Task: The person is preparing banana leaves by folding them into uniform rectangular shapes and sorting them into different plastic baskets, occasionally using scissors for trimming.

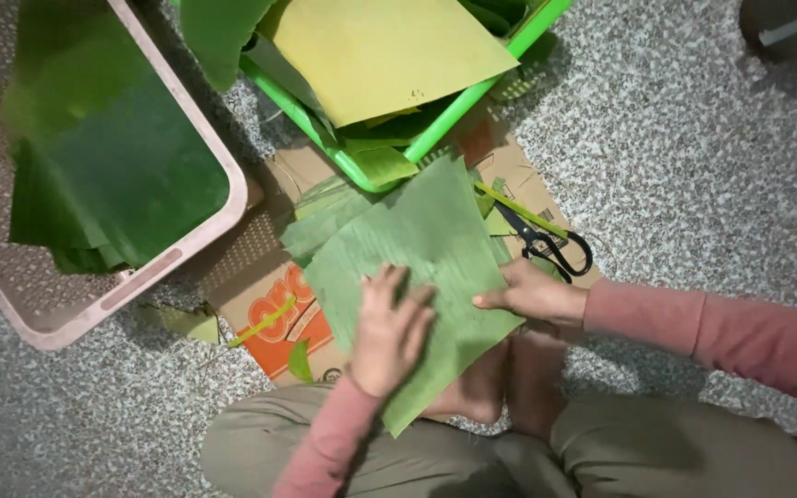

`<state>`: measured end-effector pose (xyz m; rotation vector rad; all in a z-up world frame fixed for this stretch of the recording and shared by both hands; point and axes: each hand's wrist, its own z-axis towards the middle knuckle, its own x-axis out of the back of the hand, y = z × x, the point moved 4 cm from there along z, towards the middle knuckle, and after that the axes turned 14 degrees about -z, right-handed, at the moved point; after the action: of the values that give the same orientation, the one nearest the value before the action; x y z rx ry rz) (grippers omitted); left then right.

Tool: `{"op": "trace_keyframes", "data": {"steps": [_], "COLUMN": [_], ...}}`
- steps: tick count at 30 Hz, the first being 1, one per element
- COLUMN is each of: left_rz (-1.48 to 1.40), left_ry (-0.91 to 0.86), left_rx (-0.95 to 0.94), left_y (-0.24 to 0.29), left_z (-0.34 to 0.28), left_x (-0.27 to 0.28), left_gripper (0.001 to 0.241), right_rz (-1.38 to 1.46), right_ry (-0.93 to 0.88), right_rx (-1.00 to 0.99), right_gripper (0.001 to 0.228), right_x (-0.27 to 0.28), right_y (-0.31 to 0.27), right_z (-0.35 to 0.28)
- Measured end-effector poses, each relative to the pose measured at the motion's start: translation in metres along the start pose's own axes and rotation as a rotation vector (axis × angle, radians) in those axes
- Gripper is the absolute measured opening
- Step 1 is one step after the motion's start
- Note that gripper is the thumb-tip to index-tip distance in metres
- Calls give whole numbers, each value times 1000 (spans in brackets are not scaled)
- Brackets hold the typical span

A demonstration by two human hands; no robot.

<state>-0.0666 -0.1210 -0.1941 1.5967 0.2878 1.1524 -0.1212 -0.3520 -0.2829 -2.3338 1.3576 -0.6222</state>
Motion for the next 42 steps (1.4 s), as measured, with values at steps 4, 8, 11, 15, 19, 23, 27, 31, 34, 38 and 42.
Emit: {"op": "trace_keyframes", "data": {"steps": [4,8,11,15,19,23,27,31,34,38,42], "left_rz": [82,282,322,373,375,330,90,-944,-1746,-174,-1314], "left_ry": [-170,-275,-238,-185,-118,-94,-35,109,183,409,673], "left_rx": [0,33,42,11,-5,-7,43,197,213,18,694], "left_y": [2,-31,-45,-53,-49,-48,-5,29,22,27,-25], "left_z": [-6,-13,-11,-7,-8,-9,-11,-6,3,-19,-59], "left_x": [-36,-64,-69,-75,-75,-69,-32,-10,-24,13,14], "left_gripper": [45,66,66,66,70,73,76,77,76,43,44], "right_rz": [146,-271,-797,-979,-1348,-1545,-1184,5,376,641,913], "right_ry": [-2,-36,6,404,958,822,1215,778,407,70,-54], "right_rx": [-120,-152,-21,368,867,732,951,872,601,678,496], "right_gripper": [24,43,39,38,53,48,18,15,33,25,27], "right_x": [-2,5,46,94,111,117,131,135,90,26,24], "right_y": [2,-14,-63,-147,-214,-234,-247,-211,-180,-104,-67], "right_z": [-10,-30,-19,3,52,108,25,-57,-91,-69,-41]}}
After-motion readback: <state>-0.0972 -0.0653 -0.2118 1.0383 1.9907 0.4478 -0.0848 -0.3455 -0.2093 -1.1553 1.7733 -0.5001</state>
